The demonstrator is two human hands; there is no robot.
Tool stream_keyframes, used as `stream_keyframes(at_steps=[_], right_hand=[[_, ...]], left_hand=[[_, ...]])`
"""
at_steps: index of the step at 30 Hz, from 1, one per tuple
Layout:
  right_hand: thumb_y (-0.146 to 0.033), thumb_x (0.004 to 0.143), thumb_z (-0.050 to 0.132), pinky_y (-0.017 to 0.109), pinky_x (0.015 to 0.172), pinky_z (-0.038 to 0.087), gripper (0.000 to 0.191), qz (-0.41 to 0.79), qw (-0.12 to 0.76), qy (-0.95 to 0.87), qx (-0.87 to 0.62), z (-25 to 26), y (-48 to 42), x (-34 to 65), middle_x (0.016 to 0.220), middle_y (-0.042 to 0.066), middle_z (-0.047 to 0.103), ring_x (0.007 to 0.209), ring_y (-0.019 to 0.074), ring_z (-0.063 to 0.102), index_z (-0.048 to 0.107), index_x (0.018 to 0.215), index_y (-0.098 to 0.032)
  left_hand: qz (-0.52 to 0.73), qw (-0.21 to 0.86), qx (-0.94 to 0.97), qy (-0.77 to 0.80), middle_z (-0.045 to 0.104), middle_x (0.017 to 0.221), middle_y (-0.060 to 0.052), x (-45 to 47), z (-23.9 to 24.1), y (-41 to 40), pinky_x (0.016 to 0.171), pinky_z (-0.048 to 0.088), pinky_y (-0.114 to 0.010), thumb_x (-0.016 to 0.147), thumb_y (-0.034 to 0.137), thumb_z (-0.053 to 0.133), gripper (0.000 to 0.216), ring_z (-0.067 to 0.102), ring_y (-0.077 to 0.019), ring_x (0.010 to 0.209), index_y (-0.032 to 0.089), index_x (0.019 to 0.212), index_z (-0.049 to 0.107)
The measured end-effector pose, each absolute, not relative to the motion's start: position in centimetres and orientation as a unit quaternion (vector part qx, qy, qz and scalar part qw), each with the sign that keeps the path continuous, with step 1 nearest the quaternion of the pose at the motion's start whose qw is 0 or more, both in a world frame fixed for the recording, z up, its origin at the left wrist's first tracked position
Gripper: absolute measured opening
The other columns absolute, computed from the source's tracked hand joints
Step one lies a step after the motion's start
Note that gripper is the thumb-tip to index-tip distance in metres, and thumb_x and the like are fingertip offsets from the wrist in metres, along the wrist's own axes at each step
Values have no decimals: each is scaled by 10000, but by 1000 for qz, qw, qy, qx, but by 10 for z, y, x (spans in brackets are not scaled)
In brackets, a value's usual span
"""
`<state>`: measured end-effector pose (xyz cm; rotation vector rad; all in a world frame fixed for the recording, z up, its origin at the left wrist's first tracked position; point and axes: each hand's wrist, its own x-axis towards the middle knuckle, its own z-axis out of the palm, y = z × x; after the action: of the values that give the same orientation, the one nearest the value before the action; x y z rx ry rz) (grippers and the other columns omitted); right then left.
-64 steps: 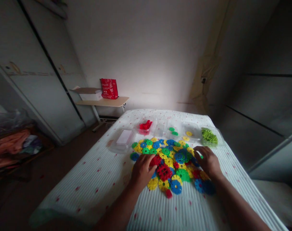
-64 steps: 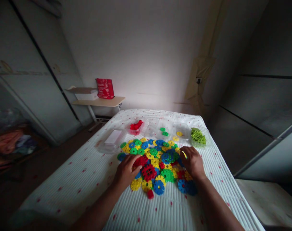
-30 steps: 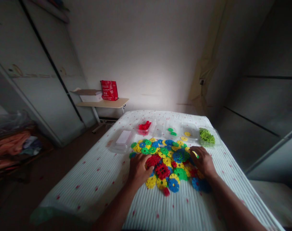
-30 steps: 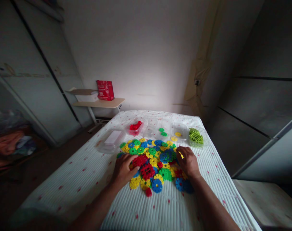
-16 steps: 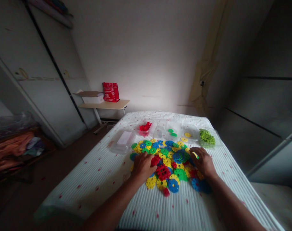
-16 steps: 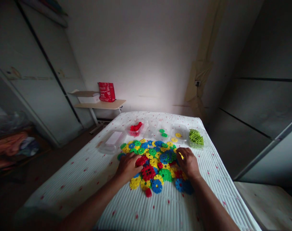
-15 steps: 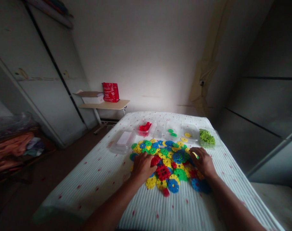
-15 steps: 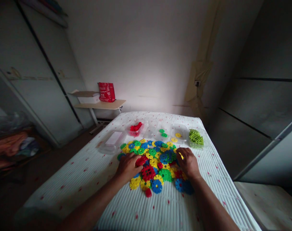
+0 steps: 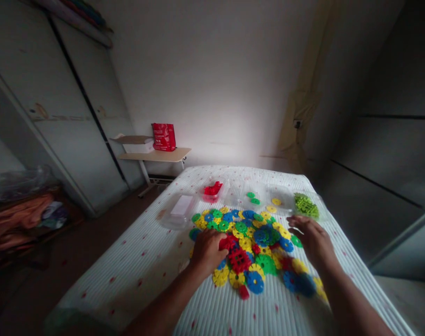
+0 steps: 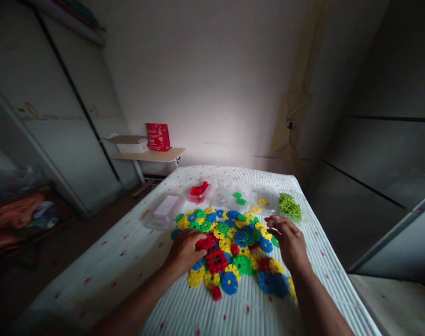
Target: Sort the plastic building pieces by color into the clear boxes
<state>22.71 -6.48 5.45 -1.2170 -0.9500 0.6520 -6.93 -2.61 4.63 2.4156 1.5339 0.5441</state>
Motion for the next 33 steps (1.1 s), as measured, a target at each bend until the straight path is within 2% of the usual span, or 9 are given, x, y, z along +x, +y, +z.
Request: stream_keyframes(at_steps=[2, 5, 9, 12, 16, 20, 23, 28, 33], right_hand=[[-445, 689, 642, 310, 637, 543, 255, 272, 683, -395, -552, 61, -70, 234, 802, 66, 716, 755, 212, 668, 668, 752, -199], [-446, 660, 658, 282, 604, 537, 279, 183, 619, -437, -627, 65, -76, 241, 774, 83, 724, 709, 213, 667, 695, 750, -184], [-476, 706, 597, 264, 560, 537, 306, 120, 548, -517, -646, 60, -78, 241, 768, 84, 733, 686, 219, 680, 704, 767, -195], [-478, 732, 575, 258, 527, 536, 313, 97, 514, -561, -642, 55, -77, 238, 787, 89, 737, 667, 217, 685, 708, 798, -202], [-488, 751, 547, 271, 533, 542, 330, 66, 498, -576, -644, 53, -76, 235, 786, 95, 737, 660, 222, 687, 704, 793, -202], [-499, 748, 541, 269, 511, 537, 349, 71, 498, -569, -651, 56, -76, 234, 785, 104, 734, 656, 226, 690, 698, 785, -190], [-500, 749, 543, 267, 515, 539, 349, 81, 500, -558, -657, 57, -76, 233, 782, 101, 732, 643, 220, 688, 695, 783, -187], [-493, 760, 541, 271, 535, 540, 347, 72, 498, -569, -650, 57, -76, 230, 798, 100, 731, 665, 216, 683, 703, 790, -188], [-485, 777, 533, 288, 571, 545, 346, 66, 497, -582, -640, 52, -75, 231, 796, 99, 731, 664, 214, 680, 702, 802, -184]], left_hand=[[209, 128, 818, 520, 682, 977, -14, -74, 50, -24, 895, 423, -314, 671, 241, 673, 281, 584, -199, 969, 247, 952, 689], [241, 129, 802, 531, 691, 1001, -24, -86, 66, -9, 904, 433, -302, 661, 235, 683, 300, 592, -198, 979, 229, 960, 694], [289, 72, 768, 567, 694, 981, -33, -99, 93, 37, 882, 444, -299, 697, 255, 670, 294, 596, -201, 963, 208, 986, 685], [306, 75, 742, 591, 682, 975, -18, -97, 106, 78, 862, 460, -287, 742, 276, 659, 273, 604, -181, 927, 209, 1007, 663], [300, 100, 732, 603, 595, 1116, -62, -83, 112, 108, 833, 503, -386, 862, 354, 558, 326, 586, -210, 975, 152, 1119, 570], [301, 105, 735, 598, 562, 1162, -69, -76, 109, 107, 832, 509, -411, 875, 353, 543, 351, 575, -226, 1005, 147, 1158, 538], [302, 107, 736, 596, 587, 1133, -61, -77, 102, 96, 838, 502, -385, 877, 341, 536, 300, 579, -215, 992, 160, 1113, 574], [285, 122, 768, 560, 685, 929, -7, -74, 83, 64, 818, 468, -253, 806, 233, 563, 150, 605, -158, 903, 213, 897, 680], [222, 139, 838, 478, 704, 851, -4, -61, 65, 31, 783, 450, -235, 726, 203, 597, 136, 620, -146, 836, 213, 810, 704]])
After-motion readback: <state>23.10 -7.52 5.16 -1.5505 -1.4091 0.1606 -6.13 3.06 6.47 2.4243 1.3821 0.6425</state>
